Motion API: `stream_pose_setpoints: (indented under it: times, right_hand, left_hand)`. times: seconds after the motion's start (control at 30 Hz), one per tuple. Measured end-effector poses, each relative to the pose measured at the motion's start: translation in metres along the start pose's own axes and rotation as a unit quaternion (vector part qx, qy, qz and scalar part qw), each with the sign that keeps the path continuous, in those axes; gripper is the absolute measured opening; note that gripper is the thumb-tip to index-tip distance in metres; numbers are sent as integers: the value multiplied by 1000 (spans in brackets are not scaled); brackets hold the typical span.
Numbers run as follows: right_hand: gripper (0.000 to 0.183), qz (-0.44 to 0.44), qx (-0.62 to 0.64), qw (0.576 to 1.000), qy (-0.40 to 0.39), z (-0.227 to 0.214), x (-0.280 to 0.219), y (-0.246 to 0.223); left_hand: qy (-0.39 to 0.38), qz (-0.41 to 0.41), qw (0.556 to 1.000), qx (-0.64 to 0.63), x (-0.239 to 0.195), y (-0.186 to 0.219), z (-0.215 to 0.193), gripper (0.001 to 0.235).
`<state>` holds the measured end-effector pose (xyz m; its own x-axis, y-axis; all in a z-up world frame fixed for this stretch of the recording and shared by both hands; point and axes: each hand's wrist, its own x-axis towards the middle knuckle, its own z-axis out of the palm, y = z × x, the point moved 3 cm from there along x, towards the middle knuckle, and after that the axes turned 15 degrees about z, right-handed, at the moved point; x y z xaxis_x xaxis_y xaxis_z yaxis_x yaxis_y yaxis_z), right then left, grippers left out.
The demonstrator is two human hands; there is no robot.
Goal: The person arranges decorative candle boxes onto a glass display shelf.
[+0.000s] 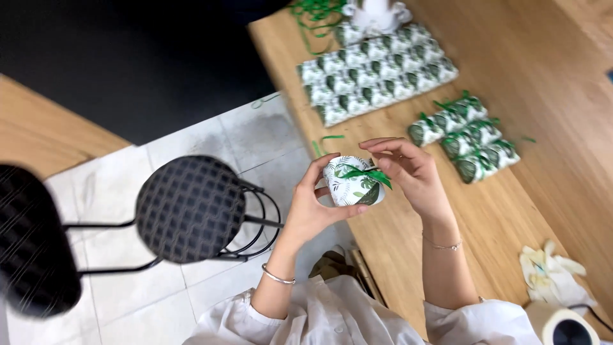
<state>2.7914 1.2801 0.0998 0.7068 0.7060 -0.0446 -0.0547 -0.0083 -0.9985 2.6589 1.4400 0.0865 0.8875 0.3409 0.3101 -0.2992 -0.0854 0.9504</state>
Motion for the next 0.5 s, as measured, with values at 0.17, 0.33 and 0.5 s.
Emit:
stream_pose_setpoints:
  times: [0.17, 0.33, 0.5]
  right_hand:
    - [36, -105, -179, 972, -109, 118, -5, -52]
    - [27, -107, -256, 947, -161, 247, -33, -56]
    - [12, -108, -201, 950, -215, 361, -60, -38]
  left_hand:
    - [88, 21, 989, 117, -61, 50, -78, 92]
    - [157, 38, 958, 236, -147, 95, -154, 94]
    - [250, 53, 941, 221, -242, 127, -221, 94]
